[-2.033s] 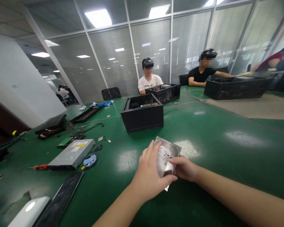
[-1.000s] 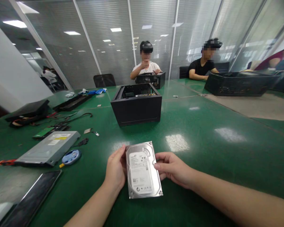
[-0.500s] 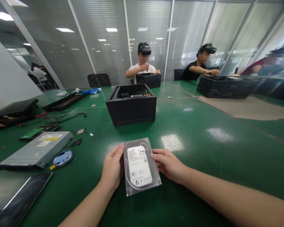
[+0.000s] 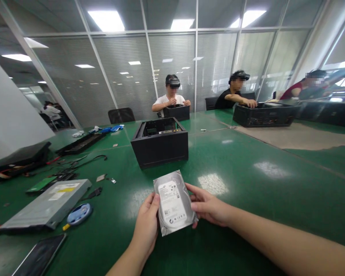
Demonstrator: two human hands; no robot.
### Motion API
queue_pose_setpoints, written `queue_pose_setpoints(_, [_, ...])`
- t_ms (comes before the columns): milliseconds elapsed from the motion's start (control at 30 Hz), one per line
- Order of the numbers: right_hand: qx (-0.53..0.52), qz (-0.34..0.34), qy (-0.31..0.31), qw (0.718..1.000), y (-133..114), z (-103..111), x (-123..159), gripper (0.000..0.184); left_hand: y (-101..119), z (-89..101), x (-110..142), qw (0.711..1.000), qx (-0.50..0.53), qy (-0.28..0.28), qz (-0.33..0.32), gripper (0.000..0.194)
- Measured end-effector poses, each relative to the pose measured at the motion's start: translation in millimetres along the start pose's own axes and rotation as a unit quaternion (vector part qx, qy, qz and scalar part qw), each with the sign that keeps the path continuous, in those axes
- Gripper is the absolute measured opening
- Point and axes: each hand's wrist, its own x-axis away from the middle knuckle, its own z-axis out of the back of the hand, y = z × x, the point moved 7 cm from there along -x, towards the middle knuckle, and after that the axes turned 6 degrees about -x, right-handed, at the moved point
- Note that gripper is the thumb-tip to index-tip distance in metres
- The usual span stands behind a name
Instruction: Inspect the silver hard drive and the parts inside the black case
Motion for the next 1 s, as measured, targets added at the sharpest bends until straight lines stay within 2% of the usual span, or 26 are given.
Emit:
queue_pose_setpoints(67, [0.017,-0.035,-0.062,0.997,2.3,-3.5,0.7,0.110,5.5,2.2,1.6,0.999,-0.026,0.020,-0.032,0.055])
queue_pose_setpoints(100, [0.023,-0.045,-0.077,0.996,2.8,-3.5,0.8,0.115,8.4,3.3,2.4,0.997,-0.047,0.029,-0.046,0.055])
queue_pose_setpoints(267, [0.015,-0.051,-0.097,0.994,0.7,-3.8,0.4,0.113,18.7,8.0,5.1,0.988,-0.108,0.051,-0.094,0.053])
queue_pose_setpoints(500, [0.011,-0.063,-0.090,0.994,0.1,-2.2,3.4,0.115,17.8,-4.2,8.1,0.998,-0.049,-0.003,-0.050,0.073])
queue_pose_setpoints(667, [-0.005,-0.059,-0.074,0.995,-3.2,1.6,6.5,0.112,21.7,-7.8,6.4,0.997,-0.026,-0.048,-0.048,0.071])
queue_pose_setpoints(733, [-0.014,-0.050,-0.071,0.996,-5.7,3.6,7.5,0.110,20.1,-3.8,4.3,0.997,-0.039,-0.058,-0.041,0.068])
queue_pose_setpoints(800, [-0.019,-0.035,-0.060,0.997,-8.1,7.3,7.4,0.109,17.2,-3.5,3.7,0.992,-0.075,-0.092,-0.039,0.066])
queue_pose_setpoints(900, [-0.025,-0.023,-0.043,0.999,-9.6,12.7,5.8,0.108,14.0,-10.3,7.0,0.976,-0.147,-0.153,-0.050,0.065])
queue_pose_setpoints(1000, [-0.026,-0.024,-0.040,0.999,-9.8,14.4,4.2,0.108,14.3,-16.7,10.7,0.966,-0.186,-0.168,-0.057,0.063])
